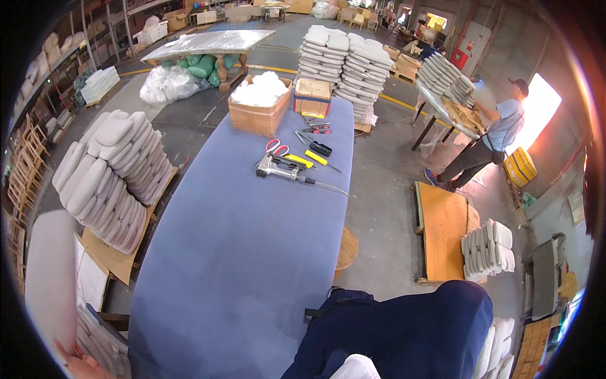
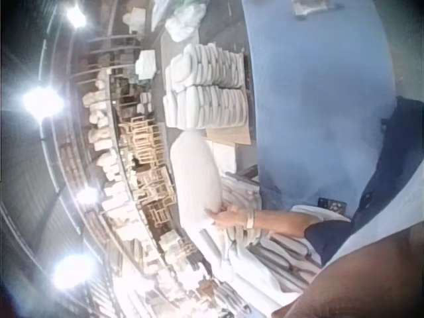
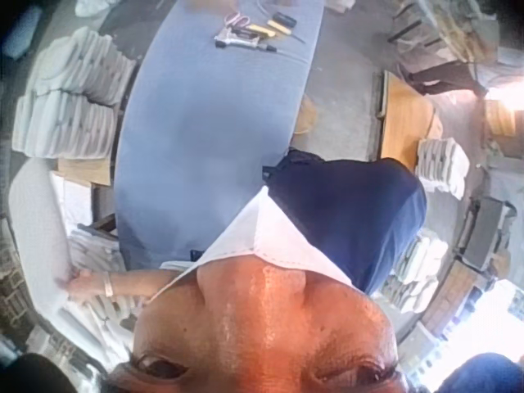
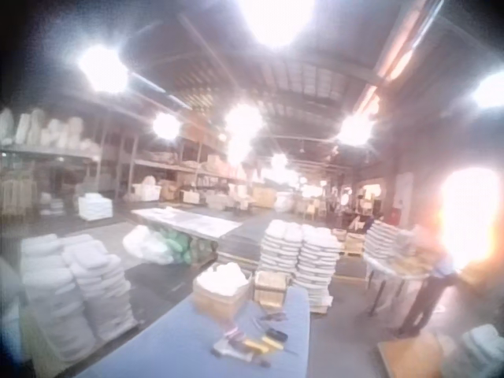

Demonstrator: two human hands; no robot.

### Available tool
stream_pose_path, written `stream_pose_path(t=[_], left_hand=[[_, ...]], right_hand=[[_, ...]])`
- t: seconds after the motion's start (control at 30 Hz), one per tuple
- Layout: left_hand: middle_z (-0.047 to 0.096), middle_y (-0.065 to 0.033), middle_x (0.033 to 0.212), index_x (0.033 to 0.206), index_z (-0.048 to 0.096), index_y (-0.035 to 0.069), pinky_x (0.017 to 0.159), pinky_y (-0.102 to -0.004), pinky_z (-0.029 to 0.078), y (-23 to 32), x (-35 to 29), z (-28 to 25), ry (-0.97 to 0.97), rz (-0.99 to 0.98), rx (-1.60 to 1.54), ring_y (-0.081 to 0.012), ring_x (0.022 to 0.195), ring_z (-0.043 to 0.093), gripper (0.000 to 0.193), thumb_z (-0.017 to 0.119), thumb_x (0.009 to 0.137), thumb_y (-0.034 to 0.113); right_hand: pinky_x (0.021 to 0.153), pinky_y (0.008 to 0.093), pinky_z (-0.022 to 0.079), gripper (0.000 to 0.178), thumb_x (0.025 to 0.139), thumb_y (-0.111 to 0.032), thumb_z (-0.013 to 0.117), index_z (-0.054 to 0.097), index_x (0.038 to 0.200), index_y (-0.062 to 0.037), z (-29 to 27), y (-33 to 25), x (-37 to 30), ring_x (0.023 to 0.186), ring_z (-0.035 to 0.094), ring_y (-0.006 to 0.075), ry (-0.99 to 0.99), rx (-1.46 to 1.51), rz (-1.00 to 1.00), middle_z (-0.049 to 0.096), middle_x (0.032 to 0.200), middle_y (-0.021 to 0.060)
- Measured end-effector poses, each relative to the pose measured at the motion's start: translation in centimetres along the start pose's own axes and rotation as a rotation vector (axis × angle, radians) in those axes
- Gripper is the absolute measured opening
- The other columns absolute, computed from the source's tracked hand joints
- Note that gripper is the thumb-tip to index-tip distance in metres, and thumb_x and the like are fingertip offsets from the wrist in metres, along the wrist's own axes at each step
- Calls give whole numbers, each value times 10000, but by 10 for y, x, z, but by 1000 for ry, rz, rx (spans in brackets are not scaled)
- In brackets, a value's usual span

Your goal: The person assembles cushion covers by inserting foam inserts, aligning edges, and securing them with a staple gun. They handle multiple cushions, using scissors to trim excess fabric and a box of staples to reload the tool as needed.

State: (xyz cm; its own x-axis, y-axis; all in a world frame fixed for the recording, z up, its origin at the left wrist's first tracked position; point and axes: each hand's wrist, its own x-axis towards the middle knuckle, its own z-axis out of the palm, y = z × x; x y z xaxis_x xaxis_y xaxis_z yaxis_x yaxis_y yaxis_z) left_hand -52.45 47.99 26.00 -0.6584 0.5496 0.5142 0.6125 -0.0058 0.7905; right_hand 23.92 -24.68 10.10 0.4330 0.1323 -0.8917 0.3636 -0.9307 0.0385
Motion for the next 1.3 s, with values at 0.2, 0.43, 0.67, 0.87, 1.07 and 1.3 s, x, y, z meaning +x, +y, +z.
stream_pose_path(t=[0.2, 0.43, 0.67, 0.87, 1.07, 1.3], left_hand=[[617, -180, 1375, 1458, 522, 10, 1049, -375, 482, 213, -177, -8, -102, -3, -396, -268, 1193, 622, 660, 683, 964, 417], [633, -188, 1375, 1355, 618, -12, 1024, -389, 475, 260, -369, 38, -669, 580, -318, -300, 1224, 625, 443, 667, 993, 239], [611, -208, 1392, 1425, 548, 10, 1055, -414, 459, 310, -448, 31, -732, 459, -221, -364, 1246, 612, 526, 691, 951, 187], [617, -208, 1374, 1453, 496, 13, 1015, -416, 498, 317, -463, -4, -900, 295, -216, -354, 1216, 634, 683, 778, 867, 224], [624, -193, 1333, 1487, 455, 71, 956, -411, 538, 339, -525, 53, -565, 572, 90, -338, 1190, 630, 691, 714, 924, 376], [603, -163, 1308, 1432, 523, 104, 772, -377, 552, 349, -611, 121, -520, 780, 269, -277, 931, 649, 592, 648, 867, 224]], right_hand=[[908, 425, 526, 459, 948, -490, 576, 704, 1202, -130, 15, -9, 57, 985, 710, 312, -66, 4, -178, 743, 1030, 163], [904, 425, 527, 456, 949, -490, 574, 705, 1201, -133, 24, -22, 102, 979, 711, 311, -123, -29, -419, 745, 1027, 160], [832, 416, 534, 442, 967, -483, 562, 696, 1211, -139, -42, -83, 166, 935, 707, 274, -9, -18, -457, 742, 968, 128], [794, 418, 538, 376, 991, -400, 570, 677, 1219, -122, -147, -227, 185, 879, 699, 287, 289, 31, -1122, 745, 979, 126], [950, 344, 506, 259, 991, -124, 599, 685, 1209, -14, -273, -398, 19, 1063, 666, 189, 702, 411, -1644, 726, 1130, 112], [1069, 362, 421, 405, 1084, -278, 447, 664, 1270, 9, -286, -516, 2, 1195, 615, 239, 201, 308, -2021, 675, 1289, 143]])
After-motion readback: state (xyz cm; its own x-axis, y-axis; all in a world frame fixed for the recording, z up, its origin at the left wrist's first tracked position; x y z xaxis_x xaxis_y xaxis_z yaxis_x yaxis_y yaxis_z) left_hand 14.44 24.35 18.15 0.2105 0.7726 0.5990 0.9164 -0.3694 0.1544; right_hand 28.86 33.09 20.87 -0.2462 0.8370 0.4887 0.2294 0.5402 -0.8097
